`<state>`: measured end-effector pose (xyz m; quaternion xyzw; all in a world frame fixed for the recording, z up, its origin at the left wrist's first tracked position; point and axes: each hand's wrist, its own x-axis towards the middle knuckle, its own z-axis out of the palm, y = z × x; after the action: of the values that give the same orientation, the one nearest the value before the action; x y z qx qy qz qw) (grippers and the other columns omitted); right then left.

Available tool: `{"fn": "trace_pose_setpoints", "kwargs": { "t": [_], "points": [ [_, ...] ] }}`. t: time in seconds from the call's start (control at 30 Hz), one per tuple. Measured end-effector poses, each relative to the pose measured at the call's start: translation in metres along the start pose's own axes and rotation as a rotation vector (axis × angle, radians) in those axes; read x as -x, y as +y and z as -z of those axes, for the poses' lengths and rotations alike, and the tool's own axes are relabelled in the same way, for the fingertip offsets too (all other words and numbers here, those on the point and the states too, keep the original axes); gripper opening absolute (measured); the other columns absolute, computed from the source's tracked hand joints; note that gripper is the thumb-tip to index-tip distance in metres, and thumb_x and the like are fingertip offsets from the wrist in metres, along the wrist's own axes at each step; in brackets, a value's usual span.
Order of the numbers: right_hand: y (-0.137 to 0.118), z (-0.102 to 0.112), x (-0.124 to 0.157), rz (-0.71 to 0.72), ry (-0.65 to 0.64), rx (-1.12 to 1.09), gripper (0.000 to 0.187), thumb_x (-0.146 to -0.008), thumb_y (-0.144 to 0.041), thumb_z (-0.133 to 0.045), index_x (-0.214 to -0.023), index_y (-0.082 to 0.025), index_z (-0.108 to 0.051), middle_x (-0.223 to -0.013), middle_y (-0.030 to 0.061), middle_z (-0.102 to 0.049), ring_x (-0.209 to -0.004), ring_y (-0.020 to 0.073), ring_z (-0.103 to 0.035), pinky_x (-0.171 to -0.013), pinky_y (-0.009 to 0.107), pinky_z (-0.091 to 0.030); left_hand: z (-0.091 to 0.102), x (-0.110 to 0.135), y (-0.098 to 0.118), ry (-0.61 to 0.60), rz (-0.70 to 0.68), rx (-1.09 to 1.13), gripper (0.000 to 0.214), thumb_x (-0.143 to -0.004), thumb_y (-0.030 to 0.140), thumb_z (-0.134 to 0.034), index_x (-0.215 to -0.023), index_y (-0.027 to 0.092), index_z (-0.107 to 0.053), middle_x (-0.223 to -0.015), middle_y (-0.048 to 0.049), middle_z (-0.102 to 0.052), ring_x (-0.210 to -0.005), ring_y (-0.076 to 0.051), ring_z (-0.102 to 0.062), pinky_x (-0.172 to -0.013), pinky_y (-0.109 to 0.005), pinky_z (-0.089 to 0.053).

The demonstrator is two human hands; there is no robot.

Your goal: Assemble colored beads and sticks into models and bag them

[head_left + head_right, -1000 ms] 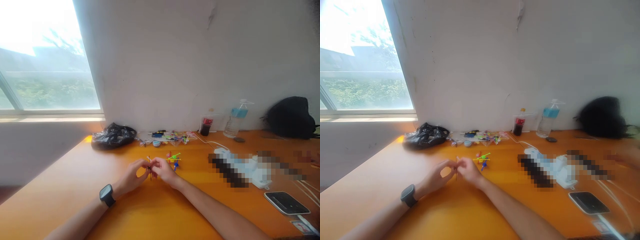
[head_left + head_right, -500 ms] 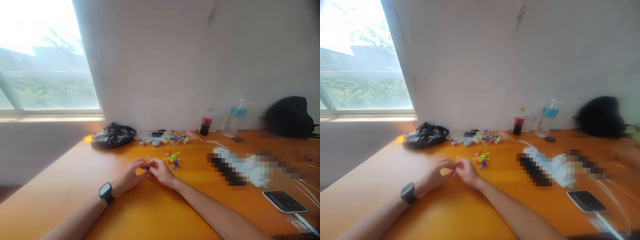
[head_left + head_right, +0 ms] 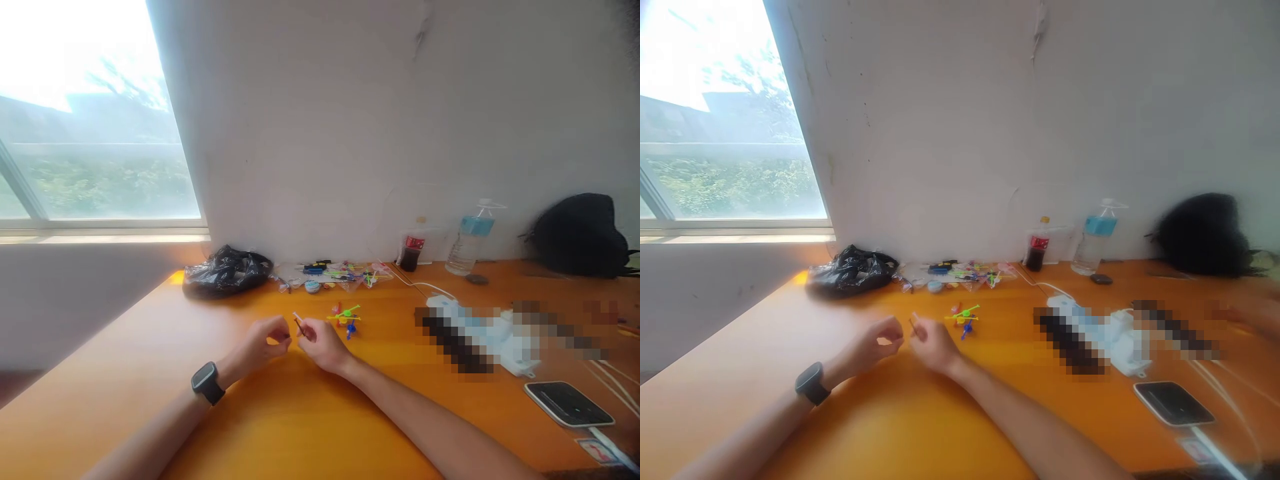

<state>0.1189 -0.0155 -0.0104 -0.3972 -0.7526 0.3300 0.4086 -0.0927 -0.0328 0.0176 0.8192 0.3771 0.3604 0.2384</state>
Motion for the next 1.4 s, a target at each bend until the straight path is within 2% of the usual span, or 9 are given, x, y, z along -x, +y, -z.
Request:
{"fn": "trace_pose_setpoints", "kwargs": {
  "t": [0.1, 0.3, 0.43, 0.57, 0.73, 0.93, 1.07, 1.23, 1.4],
  "points": [
    [-0.004, 0.006, 0.002, 0.07, 0.002, 0.17, 0.009, -0.084, -0.014, -0.059, -0.083, -0.016, -0.067, -0.06, -0.0062, -0.045, -0.057, 0.0102, -0.038, -0.057, 0.025, -0.028, 0.011, -0.001, -0.011, 0.045, -0.061, -0.141, 0.01, -0.094, 0.024, -0.066, -0.101, 0.022, -0.072, -0.096, -0.0032, -0.074, -0.089, -0.018, -0.068, -0.084, -0.032, -0.054],
    [-0.009, 0.008, 0.009, 0.086, -0.005, 0.352, 0.031, -0.087, -0.018, -0.066, -0.117, -0.015, -0.071, -0.078, 0.0018, -0.066, -0.067, 0.0159, -0.057, -0.065, 0.027, -0.041, 0.022, -0.002, -0.033, -0.003, -0.037, -0.178, 0.008, -0.085, 0.028, -0.076, -0.092, 0.023, -0.074, -0.097, -0.0039, -0.072, -0.087, -0.019, -0.067, -0.081, -0.032, -0.056],
    [-0.009, 0.013, 0.01, 0.222, -0.036, 0.52, 0.017, -0.092, -0.015, -0.064, -0.104, -0.019, -0.074, -0.108, 0.0092, -0.071, -0.099, 0.0221, -0.062, -0.087, 0.031, -0.047, 0.025, -0.002, -0.038, -0.005, -0.098, -0.194, 0.009, -0.085, 0.029, -0.076, -0.086, 0.023, -0.07, -0.107, -0.0054, -0.073, -0.104, -0.022, -0.066, -0.092, -0.036, -0.055],
    [-0.007, 0.015, 0.01, 0.294, -0.142, 0.619, 0.023, -0.099, -0.011, -0.053, -0.093, -0.019, -0.074, -0.117, 0.0094, -0.07, -0.105, 0.0209, -0.06, -0.092, 0.031, -0.046, 0.027, -0.001, -0.042, 0.004, -0.063, -0.229, 0.016, -0.086, 0.037, -0.076, -0.091, 0.024, -0.071, -0.119, -0.0062, -0.074, -0.114, -0.025, -0.066, -0.098, -0.039, -0.055],
    [-0.017, 0.024, 0.002, 0.219, -0.163, 0.774, 0.026, -0.102, -0.01, -0.047, -0.091, -0.016, -0.07, -0.098, 0.0097, -0.07, -0.096, 0.0204, -0.06, -0.083, 0.029, -0.043, 0.029, 0.0, -0.046, 0.002, 0.047, -0.233, 0.02, -0.089, 0.036, -0.07, -0.105, 0.025, -0.072, -0.109, -0.0034, -0.078, -0.096, -0.022, -0.073, -0.089, -0.036, -0.058],
    [-0.024, 0.079, -0.012, -0.035, -0.056, 0.912, 0.013, -0.092, -0.012, -0.058, -0.086, -0.017, -0.07, -0.094, 0.0106, -0.07, -0.091, 0.022, -0.062, -0.075, 0.03, -0.037, 0.022, -0.001, -0.044, -0.004, 0.04, -0.258, 0.029, -0.09, 0.035, -0.067, -0.117, 0.026, -0.072, -0.121, -0.0058, -0.076, -0.108, -0.025, -0.073, -0.097, -0.037, -0.058],
    [-0.014, 0.101, -0.01, -0.103, -0.104, 0.89, 0.012, -0.082, -0.006, -0.067, -0.078, -0.017, -0.07, -0.084, 0.0108, -0.07, -0.078, 0.022, -0.063, -0.067, 0.03, -0.033, 0.014, 0.0, -0.043, 0.052, -0.026, -0.28, 0.038, -0.091, 0.031, -0.067, -0.129, 0.025, -0.066, -0.13, -0.0089, -0.072, -0.119, -0.027, -0.068, -0.106, -0.045, -0.054],
    [-0.016, 0.099, -0.011, -0.088, -0.085, 0.819, 0.01, -0.086, -0.011, -0.069, -0.079, -0.018, -0.067, -0.084, 0.0083, -0.069, -0.072, 0.0177, -0.059, -0.063, 0.029, -0.03, 0.012, 0.0, -0.03, 0.126, -0.098, -0.259, 0.036, -0.095, 0.025, -0.065, -0.131, 0.026, -0.064, -0.133, -0.0092, -0.068, -0.126, -0.027, -0.061, -0.11, -0.049, -0.05],
    [-0.03, 0.076, -0.015, 0.011, -0.043, 0.334, 0.014, -0.092, -0.03, -0.068, -0.084, -0.019, -0.064, -0.079, 0.0009, -0.065, -0.07, 0.0147, -0.056, -0.064, 0.026, -0.038, 0.007, 0.001, 0.0, 0.175, -0.165, -0.251, 0.029, -0.099, 0.029, -0.065, -0.128, 0.026, -0.064, -0.121, -0.0085, -0.071, -0.113, -0.025, -0.064, -0.101, -0.043, -0.054]
  ]
}}
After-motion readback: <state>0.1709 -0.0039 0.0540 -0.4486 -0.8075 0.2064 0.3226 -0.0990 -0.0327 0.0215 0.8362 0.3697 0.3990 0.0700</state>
